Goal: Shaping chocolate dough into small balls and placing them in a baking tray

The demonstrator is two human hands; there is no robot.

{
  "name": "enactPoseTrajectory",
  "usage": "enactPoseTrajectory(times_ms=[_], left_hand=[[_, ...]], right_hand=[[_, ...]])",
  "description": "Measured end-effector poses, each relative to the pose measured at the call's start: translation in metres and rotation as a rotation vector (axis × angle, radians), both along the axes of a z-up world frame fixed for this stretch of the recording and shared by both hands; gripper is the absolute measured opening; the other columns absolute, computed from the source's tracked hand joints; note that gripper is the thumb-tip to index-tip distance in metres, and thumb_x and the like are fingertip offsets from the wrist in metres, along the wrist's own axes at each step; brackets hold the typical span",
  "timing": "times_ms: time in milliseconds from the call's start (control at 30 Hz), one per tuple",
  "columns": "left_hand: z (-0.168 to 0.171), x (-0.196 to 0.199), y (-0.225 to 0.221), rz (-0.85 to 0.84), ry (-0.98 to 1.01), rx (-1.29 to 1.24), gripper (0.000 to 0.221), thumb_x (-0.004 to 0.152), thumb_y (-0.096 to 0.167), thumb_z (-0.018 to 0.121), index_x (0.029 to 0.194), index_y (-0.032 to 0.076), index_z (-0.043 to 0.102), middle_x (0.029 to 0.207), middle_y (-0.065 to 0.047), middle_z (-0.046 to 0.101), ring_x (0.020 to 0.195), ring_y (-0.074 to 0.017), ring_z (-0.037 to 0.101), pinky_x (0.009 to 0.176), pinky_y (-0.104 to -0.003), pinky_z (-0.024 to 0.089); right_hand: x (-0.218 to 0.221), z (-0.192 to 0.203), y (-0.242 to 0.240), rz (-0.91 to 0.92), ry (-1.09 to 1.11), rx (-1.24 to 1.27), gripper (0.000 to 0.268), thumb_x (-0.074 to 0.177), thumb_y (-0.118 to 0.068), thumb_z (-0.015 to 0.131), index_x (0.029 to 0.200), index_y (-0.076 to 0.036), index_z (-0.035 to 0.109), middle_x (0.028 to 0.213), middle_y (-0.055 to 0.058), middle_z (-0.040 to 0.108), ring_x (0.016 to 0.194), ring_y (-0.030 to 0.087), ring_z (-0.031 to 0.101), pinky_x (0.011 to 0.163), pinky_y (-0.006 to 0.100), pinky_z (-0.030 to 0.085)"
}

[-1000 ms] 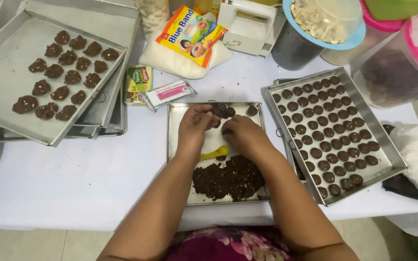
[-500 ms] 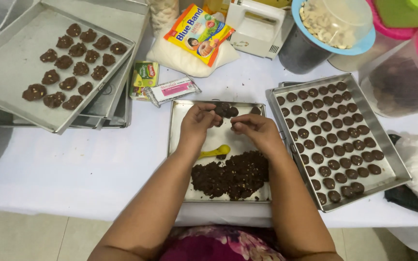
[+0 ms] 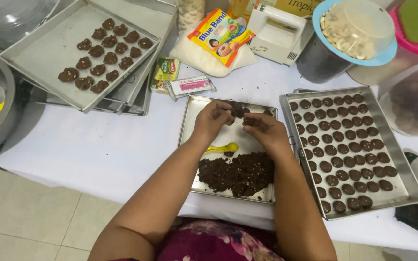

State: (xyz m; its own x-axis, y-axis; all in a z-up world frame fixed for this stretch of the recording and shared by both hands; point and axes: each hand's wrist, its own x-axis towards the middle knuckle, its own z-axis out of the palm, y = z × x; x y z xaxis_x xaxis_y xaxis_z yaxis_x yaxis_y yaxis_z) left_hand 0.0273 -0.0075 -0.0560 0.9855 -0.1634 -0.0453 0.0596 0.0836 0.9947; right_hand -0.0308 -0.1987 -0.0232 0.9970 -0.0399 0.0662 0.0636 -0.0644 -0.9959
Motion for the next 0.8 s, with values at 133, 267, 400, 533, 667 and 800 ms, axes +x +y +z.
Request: enactPoseTrajectory(times_ms=[133, 267, 400, 533, 667, 800], left_hand=[[0.007, -0.007, -0.002, -0.023, -0.008, -0.023, 0.018, 0.092, 0.013, 0.07, 0.11, 0.009, 0.072, 0.083, -0.012, 0.075, 0.076, -0.0189, 0.074, 0.077, -0.031, 0.06], [0.002, -0.009, -0.005, -0.149, -0.016, -0.027, 0.023, 0.09, 0.018, 0.075, 0.111, 0.008, 0.072, 0.085, -0.013, 0.075, 0.075, -0.018, 0.073, 0.074, -0.029, 0.06], [0.01, -0.015, -0.005, -0.285, 0.007, -0.03, 0.028, 0.092, 0.021, 0.074, 0.117, 0.008, 0.071, 0.094, -0.015, 0.075, 0.079, -0.0188, 0.074, 0.072, -0.029, 0.061], [0.005, -0.013, -0.007, -0.289, 0.038, -0.106, 0.03, 0.092, 0.02, 0.075, 0.118, 0.005, 0.07, 0.097, -0.016, 0.074, 0.083, -0.0177, 0.073, 0.076, -0.028, 0.061], [0.009, -0.013, -0.004, -0.315, 0.04, -0.116, 0.032, 0.091, 0.019, 0.077, 0.119, 0.005, 0.07, 0.099, -0.016, 0.074, 0.085, -0.0189, 0.073, 0.076, -0.027, 0.061], [0.024, -0.017, 0.001, -0.332, 0.046, -0.124, 0.032, 0.09, 0.015, 0.077, 0.119, 0.003, 0.07, 0.098, -0.018, 0.074, 0.086, -0.0206, 0.074, 0.076, -0.028, 0.062]], right_hand=[[-0.007, 0.017, 0.0, 0.001, -0.086, -0.059, 0.031, 0.084, 0.005, 0.082, 0.115, 0.003, 0.076, 0.104, 0.019, 0.072, 0.096, 0.026, 0.073, 0.088, 0.039, 0.061], [-0.008, 0.009, 0.002, -0.008, -0.06, -0.044, 0.035, 0.085, 0.004, 0.081, 0.119, 0.005, 0.073, 0.101, 0.018, 0.069, 0.088, 0.021, 0.071, 0.083, 0.037, 0.063], [-0.007, 0.012, 0.003, -0.011, -0.049, -0.065, 0.035, 0.081, 0.002, 0.085, 0.114, 0.002, 0.075, 0.105, 0.016, 0.072, 0.089, 0.017, 0.07, 0.084, 0.032, 0.06], [-0.006, 0.012, -0.004, 0.01, -0.215, -0.329, 0.033, 0.083, -0.009, 0.088, 0.114, -0.005, 0.08, 0.106, 0.015, 0.069, 0.089, 0.019, 0.066, 0.076, 0.031, 0.055], [-0.011, 0.015, 0.004, 0.012, -0.151, -0.377, 0.037, 0.084, -0.013, 0.084, 0.12, -0.012, 0.078, 0.101, 0.007, 0.072, 0.081, 0.014, 0.06, 0.075, 0.028, 0.05], [-0.011, 0.015, 0.006, -0.017, -0.19, -0.25, 0.034, 0.08, -0.004, 0.087, 0.113, -0.002, 0.077, 0.088, 0.013, 0.074, 0.078, 0.016, 0.065, 0.078, 0.029, 0.054]])
